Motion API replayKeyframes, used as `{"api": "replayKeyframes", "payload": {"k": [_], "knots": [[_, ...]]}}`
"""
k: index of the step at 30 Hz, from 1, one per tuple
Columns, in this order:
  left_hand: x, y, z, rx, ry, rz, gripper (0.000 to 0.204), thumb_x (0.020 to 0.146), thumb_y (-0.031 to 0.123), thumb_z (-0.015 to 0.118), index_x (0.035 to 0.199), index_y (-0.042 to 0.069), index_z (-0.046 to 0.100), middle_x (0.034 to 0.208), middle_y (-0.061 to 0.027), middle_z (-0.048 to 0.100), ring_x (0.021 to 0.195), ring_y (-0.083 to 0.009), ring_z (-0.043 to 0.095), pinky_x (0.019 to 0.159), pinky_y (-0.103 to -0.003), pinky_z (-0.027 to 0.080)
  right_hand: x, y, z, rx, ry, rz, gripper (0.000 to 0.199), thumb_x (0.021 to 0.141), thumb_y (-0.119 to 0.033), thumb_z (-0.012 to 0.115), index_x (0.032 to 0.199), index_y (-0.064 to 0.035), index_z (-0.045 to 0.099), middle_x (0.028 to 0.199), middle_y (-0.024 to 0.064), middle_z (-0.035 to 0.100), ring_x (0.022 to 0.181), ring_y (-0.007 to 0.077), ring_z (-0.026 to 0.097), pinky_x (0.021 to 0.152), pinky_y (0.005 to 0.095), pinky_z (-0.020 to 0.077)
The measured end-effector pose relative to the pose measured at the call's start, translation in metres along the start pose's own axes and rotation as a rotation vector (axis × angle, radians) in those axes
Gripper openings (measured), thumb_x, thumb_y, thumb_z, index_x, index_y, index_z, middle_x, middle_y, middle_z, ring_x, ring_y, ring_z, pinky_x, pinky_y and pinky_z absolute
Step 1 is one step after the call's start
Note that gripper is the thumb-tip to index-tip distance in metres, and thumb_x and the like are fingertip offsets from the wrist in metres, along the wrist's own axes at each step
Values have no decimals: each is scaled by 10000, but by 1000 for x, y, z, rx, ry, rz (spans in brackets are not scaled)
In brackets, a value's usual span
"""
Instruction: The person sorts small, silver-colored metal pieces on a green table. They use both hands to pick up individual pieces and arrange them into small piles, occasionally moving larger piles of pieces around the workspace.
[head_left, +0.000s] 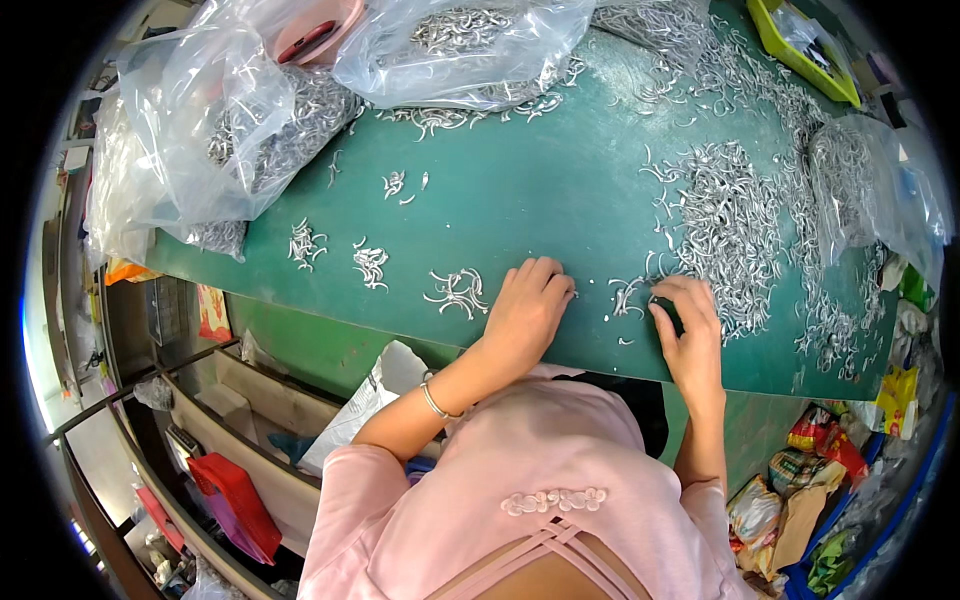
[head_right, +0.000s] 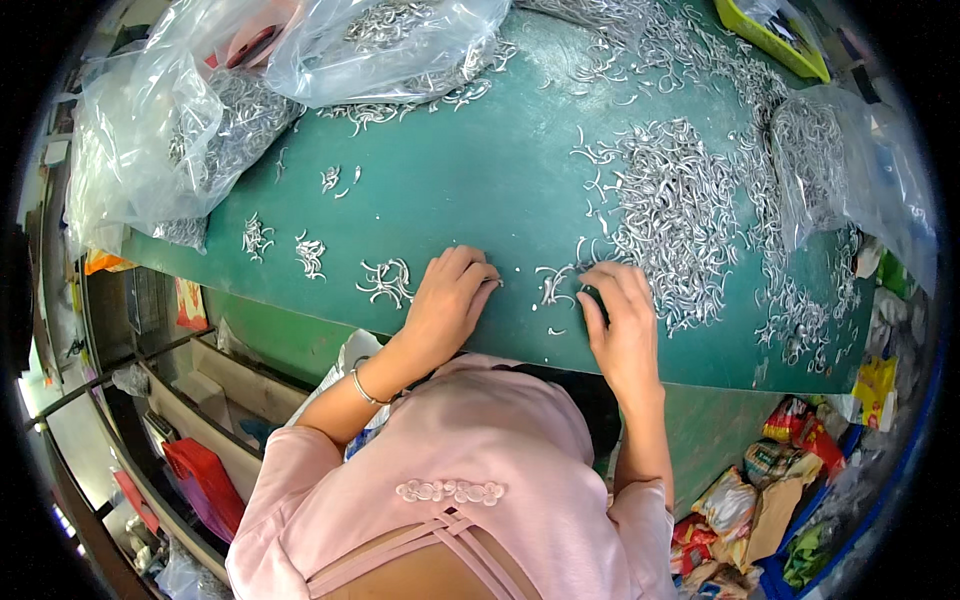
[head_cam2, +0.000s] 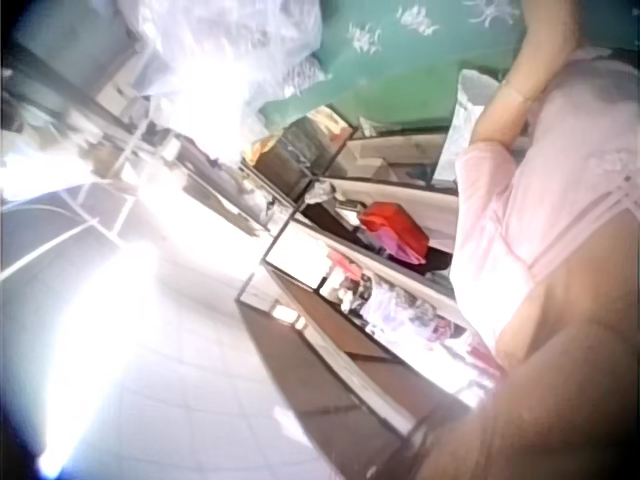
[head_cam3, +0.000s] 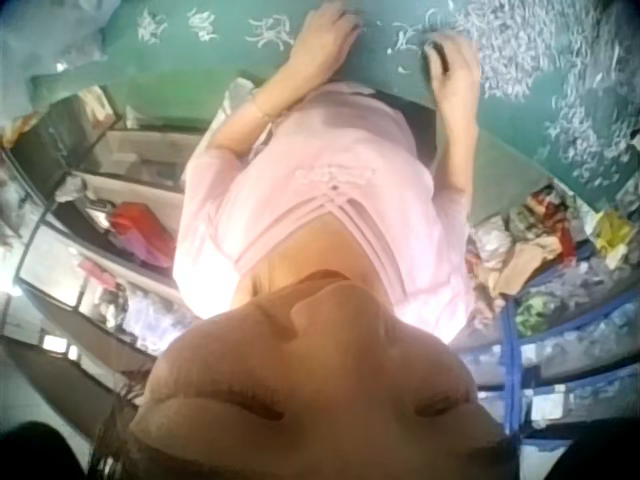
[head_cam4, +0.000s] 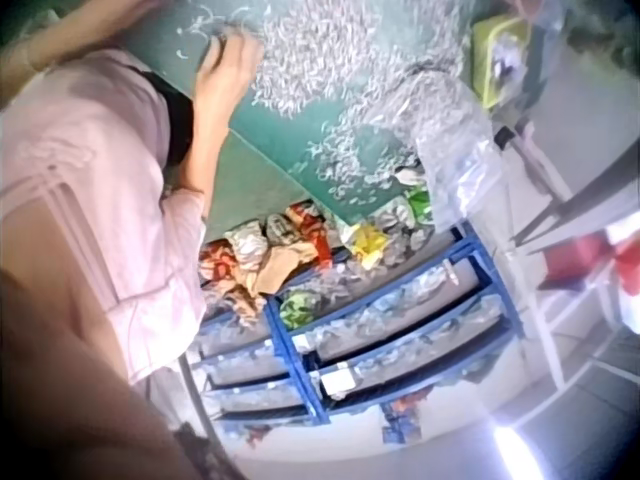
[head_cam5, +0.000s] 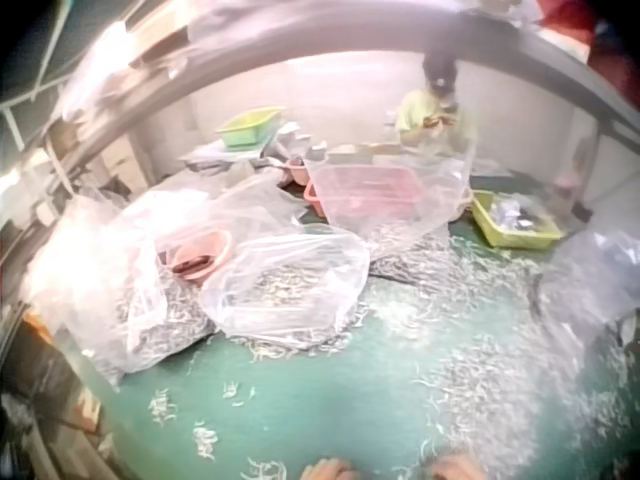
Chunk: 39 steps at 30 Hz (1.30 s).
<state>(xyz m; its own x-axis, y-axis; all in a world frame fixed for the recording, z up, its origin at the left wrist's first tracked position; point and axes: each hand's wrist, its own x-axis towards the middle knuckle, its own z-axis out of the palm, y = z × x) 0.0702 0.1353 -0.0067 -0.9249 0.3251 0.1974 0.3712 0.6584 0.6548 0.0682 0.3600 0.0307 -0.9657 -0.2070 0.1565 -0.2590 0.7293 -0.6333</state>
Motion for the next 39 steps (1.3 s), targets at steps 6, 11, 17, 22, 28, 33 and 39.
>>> {"api": "replayKeyframes", "payload": {"k": [6,11,17,22,28,33,39], "knots": [[5,6,7,-19,44,4,128,825,9,644,942,26,596,917,-106,552,859,-300,539,748,-389,418,-6,-6,16,-35,-62,-56,288,728,8,716,1000,7,620,996,118,582,908,334,553,822,412,455],[31,8,29,-91,76,29,162,820,25,652,975,37,605,928,-110,553,857,-307,535,750,-385,423,-12,5,14,-45,33,-79,179,759,42,657,929,-9,631,970,108,593,907,315,565,806,415,453],[29,25,15,-37,-161,162,242,792,40,675,1027,48,619,1034,-96,547,953,-293,522,799,-385,412,-12,4,7,-127,112,-4,194,747,18,695,929,6,628,972,141,576,883,331,546,783,425,443],[18,21,9,35,-176,155,248,782,44,686,1018,37,611,1083,-107,533,976,-290,514,813,-386,407,-11,4,24,-16,50,-13,220,733,16,720,926,13,616,982,140,556,885,340,538,781,432,449],[14,17,5,20,-121,113,225,784,36,687,992,23,602,1052,-118,530,950,-301,514,802,-391,412,-5,7,21,250,-12,118,240,761,46,700,984,14,619,1002,146,567,904,331,572,782,394,477],[3,14,-4,4,-96,60,205,793,37,688,975,15,598,1014,-124,531,919,-307,517,790,-393,414,-3,1,24,82,-17,63,268,801,29,669,1060,-6,610,992,158,576,908,355,598,759,405,498],[-7,14,-6,-22,-99,13,196,803,28,679,980,17,596,1003,-119,534,915,-309,522,786,-392,414,19,-10,40,381,-78,76,274,829,48,635,1097,1,616,1034,147,610,846,288,627,726,356,499]]}}
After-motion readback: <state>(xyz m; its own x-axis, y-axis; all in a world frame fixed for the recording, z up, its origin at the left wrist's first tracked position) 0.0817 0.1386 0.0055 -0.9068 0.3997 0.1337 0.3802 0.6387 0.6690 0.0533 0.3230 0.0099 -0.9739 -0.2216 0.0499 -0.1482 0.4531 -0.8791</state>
